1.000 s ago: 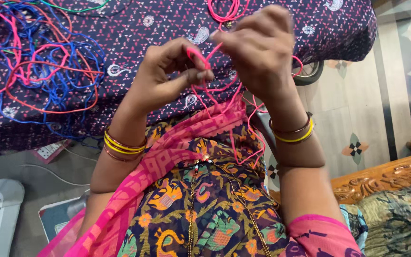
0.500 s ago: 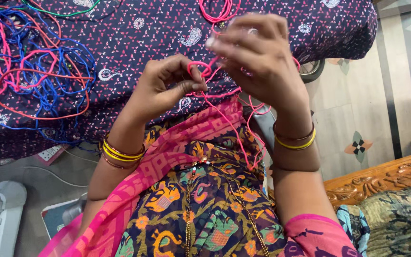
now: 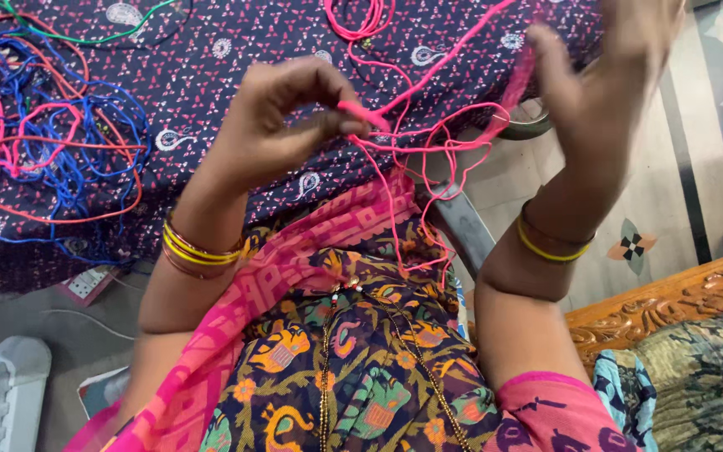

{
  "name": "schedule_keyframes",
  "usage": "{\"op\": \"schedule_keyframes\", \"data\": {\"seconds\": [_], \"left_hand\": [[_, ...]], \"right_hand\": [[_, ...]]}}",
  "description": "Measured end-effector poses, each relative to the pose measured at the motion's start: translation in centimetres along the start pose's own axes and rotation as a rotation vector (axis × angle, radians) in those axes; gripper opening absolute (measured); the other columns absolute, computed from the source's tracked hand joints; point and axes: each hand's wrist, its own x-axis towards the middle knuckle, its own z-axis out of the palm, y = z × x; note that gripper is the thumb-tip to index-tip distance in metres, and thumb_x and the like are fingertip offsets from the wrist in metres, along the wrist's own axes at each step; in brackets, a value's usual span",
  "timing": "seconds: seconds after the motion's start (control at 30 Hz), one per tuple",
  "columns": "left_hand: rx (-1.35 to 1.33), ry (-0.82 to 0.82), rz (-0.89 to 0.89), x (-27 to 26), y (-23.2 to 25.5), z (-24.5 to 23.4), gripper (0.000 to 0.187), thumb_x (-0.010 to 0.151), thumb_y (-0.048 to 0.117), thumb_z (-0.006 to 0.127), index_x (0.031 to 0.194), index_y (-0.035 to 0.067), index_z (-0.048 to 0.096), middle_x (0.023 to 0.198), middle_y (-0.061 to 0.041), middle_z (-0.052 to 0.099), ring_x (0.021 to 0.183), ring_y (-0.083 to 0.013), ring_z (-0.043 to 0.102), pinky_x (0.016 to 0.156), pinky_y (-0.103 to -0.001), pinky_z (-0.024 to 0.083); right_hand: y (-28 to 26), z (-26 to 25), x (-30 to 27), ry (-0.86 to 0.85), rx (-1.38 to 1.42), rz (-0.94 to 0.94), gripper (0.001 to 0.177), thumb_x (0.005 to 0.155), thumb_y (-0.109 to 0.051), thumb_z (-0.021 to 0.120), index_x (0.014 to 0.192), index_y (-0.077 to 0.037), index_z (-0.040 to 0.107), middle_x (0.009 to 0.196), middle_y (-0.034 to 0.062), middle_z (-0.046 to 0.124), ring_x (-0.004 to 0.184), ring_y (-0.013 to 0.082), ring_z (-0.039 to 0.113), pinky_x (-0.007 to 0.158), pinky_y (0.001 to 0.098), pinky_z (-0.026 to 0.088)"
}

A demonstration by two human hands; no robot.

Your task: The person repeatedly ties knots in a pink string using both hands. They pull the string taut, form loops, and tighten the knots, then release them to repeat the process. The workspace is a patterned table with other colored strings nearby.

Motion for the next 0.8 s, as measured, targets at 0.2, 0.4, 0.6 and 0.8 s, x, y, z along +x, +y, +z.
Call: {"op": "schedule_keyframes", "data": {"seconds": [0.2,0.4,0.6,0.8], "left_hand": [[0.008,0.002,-0.025,1.6,0.6,1.7,0.008,0.101,-0.004,0.073,0.104,-0.002,0.066,0.099,-0.006,0.073,0.096,-0.0124,0.073,0.087,-0.026,0.061],[-0.324,0.042,-0.073,-1.2,-0.6,1.3,0.010,0.104,-0.003,0.071,0.110,-0.002,0.063,0.107,-0.006,0.071,0.104,-0.0133,0.073,0.097,-0.030,0.062],[-0.342,0.110,-0.137,-1.6,-1.8,1.5,0.011,0.102,-0.004,0.071,0.109,-0.003,0.063,0.105,-0.006,0.070,0.103,-0.0145,0.072,0.095,-0.030,0.061],[-0.313,0.101,-0.157,-2.0,-1.8,2.1,0.009,0.103,-0.004,0.069,0.110,-0.003,0.064,0.105,-0.007,0.070,0.103,-0.0150,0.073,0.096,-0.030,0.062]], "right_hand": [[-5.2,0.6,-0.1,-0.165,0.039,-0.375,0.018,0.094,-0.011,0.081,0.112,-0.007,0.078,0.102,0.0083,0.072,0.108,0.0288,0.065,0.107,0.0482,0.036],[-2.1,-0.4,0.3,0.151,0.118,-0.045,0.013,0.101,-0.006,0.072,0.111,-0.009,0.080,0.096,0.0026,0.078,0.095,0.0243,0.062,0.104,0.0409,0.039],[-0.2,-1.9,0.1,-0.088,-0.170,0.057,0.041,0.092,-0.012,0.065,0.132,-0.009,0.075,0.116,0.0061,0.075,0.114,0.0263,0.060,0.108,0.0443,0.035],[-6.0,1.3,-0.8,-0.233,-0.009,-0.430,0.023,0.102,-0.020,0.075,0.124,-0.012,0.076,0.112,0.0036,0.075,0.122,0.0246,0.063,0.115,0.0519,0.028]]}}
